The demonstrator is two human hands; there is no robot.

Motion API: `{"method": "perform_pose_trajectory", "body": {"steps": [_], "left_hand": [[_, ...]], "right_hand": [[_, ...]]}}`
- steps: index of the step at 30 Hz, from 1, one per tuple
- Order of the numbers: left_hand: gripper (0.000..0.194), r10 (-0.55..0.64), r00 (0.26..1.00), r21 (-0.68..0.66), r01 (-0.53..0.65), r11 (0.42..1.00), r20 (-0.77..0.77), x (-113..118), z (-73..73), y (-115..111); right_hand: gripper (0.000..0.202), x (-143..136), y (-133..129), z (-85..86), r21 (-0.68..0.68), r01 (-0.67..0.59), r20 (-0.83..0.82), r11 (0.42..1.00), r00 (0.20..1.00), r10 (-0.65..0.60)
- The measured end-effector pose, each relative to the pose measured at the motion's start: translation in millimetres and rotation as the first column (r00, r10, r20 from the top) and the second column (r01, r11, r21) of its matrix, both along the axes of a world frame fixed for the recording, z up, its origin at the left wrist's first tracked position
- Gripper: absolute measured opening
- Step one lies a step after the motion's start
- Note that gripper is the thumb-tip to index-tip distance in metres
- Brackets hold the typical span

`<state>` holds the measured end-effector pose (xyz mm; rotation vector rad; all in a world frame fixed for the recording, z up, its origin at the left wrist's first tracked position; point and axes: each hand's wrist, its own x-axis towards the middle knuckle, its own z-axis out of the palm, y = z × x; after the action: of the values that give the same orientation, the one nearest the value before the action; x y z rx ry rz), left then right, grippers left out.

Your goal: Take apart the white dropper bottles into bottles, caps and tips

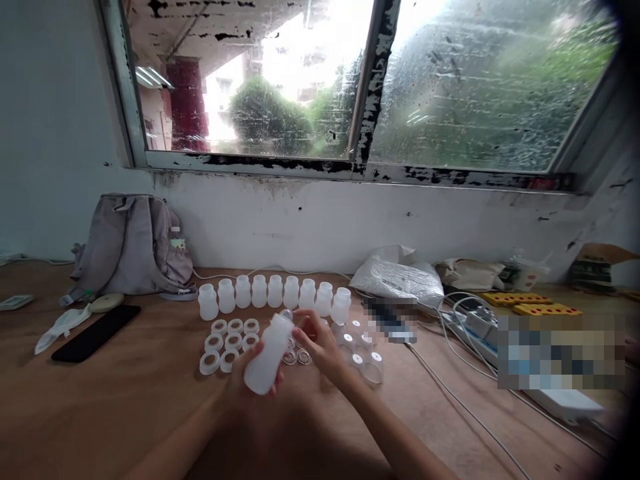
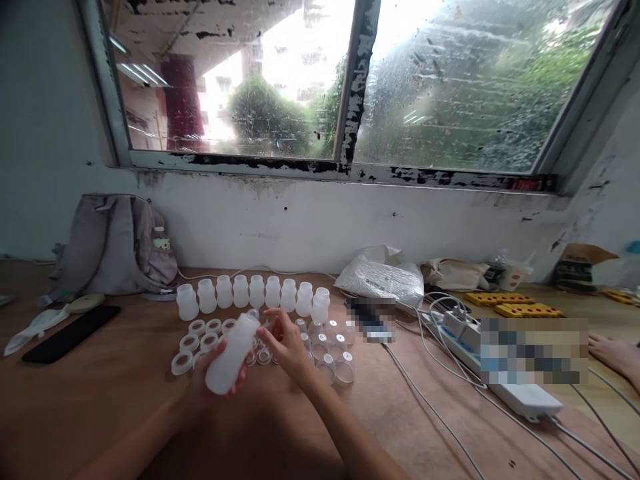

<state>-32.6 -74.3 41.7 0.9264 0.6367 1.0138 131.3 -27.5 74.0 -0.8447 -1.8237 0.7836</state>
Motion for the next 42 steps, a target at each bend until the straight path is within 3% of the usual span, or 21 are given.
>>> {"method": "perform_pose_trajectory", "body": {"steps": [2,4,14,21,25,28,30,32,36,38,42], "left_hand": [[0.055,0.035,0.999,0.014,-0.035,0.999,0.010,-5,-0.6,5],[0.054,0.048,0.998,0.013,-0.048,0.999,-0.032,-7,-1.7,10],[0.042,-0.057,0.979,0.046,0.067,0.997,-0.195,-3,-8.9,12],[0.042,-0.110,0.965,0.030,0.121,0.992,-0.237,-5,-8.1,11],[0.042,0.014,0.978,0.132,0.013,0.991,-0.206,-2,-3.7,11],[0.041,0.246,0.956,0.263,-0.200,0.944,-0.156,-9,1.3,17],[0.044,0.455,0.878,0.340,-0.387,0.857,-0.147,-24,4.0,26],[0.046,0.636,0.754,0.406,-0.536,0.740,-0.163,-50,5.3,36],[0.049,0.869,0.431,0.580,-0.654,0.486,-0.243,-112,-0.1,50],[0.050,0.898,0.285,0.612,-0.658,0.438,-0.336,-139,-7.2,53],[0.053,0.851,0.137,0.628,-0.618,0.474,-0.507,-170,-25.3,57]], "right_hand": [[0.028,4,6,-0.3,0.042,0.141,0.002,0.989,0.990,-0.141],[0.024,6,8,0.9,0.031,0.183,-0.025,0.983,0.983,-0.182],[0.036,8,12,1.4,-0.131,0.109,-0.104,0.985,0.987,-0.123],[0.032,13,17,1.7,-0.199,-0.045,-0.172,0.979,0.985,0.010],[0.031,17,19,1.1,-0.124,0.046,-0.270,0.991,0.960,-0.079],[0.028,19,20,-1.8,-0.075,0.130,-0.280,0.989,0.949,-0.146],[0.027,19,19,-4.3,-0.049,0.157,-0.247,0.986,0.955,-0.165],[0.026,17,17,-6.5,-0.019,0.173,-0.199,0.985,0.964,-0.174],[0.023,11,10,-8.0,0.077,0.181,-0.099,0.981,0.980,-0.173],[0.021,7,5,-7.6,0.133,0.175,-0.043,0.976,0.984,-0.171],[0.017,0,-4,-9.1,0.225,0.097,0.124,0.969,0.984,-0.127]]}}
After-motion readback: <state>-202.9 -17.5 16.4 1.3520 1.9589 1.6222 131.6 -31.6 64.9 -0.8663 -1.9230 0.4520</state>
